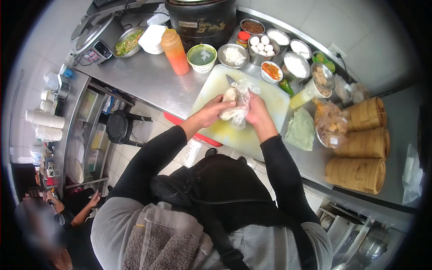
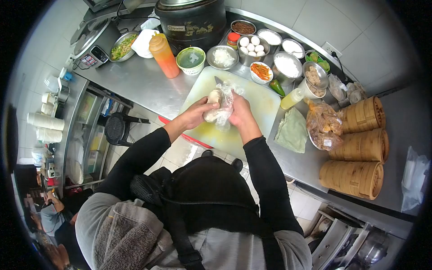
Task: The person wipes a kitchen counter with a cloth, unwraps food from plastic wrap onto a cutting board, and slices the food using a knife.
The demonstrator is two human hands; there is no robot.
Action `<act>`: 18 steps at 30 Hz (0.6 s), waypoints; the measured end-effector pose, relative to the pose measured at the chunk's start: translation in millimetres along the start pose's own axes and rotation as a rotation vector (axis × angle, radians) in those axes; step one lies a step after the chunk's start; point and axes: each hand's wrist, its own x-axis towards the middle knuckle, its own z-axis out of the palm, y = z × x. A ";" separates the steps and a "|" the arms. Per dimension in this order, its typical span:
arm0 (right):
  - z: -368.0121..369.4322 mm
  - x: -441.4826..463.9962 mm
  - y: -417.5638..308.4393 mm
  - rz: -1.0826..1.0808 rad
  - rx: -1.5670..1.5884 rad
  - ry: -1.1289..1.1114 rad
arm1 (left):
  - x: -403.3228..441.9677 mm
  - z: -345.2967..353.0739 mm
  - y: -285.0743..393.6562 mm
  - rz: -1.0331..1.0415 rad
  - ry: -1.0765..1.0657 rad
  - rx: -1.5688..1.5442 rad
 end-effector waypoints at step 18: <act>-25.2 -13.7 -15.1 -0.129 -0.437 0.140 | 11.4 -26.3 2.0 0.252 -0.036 -0.650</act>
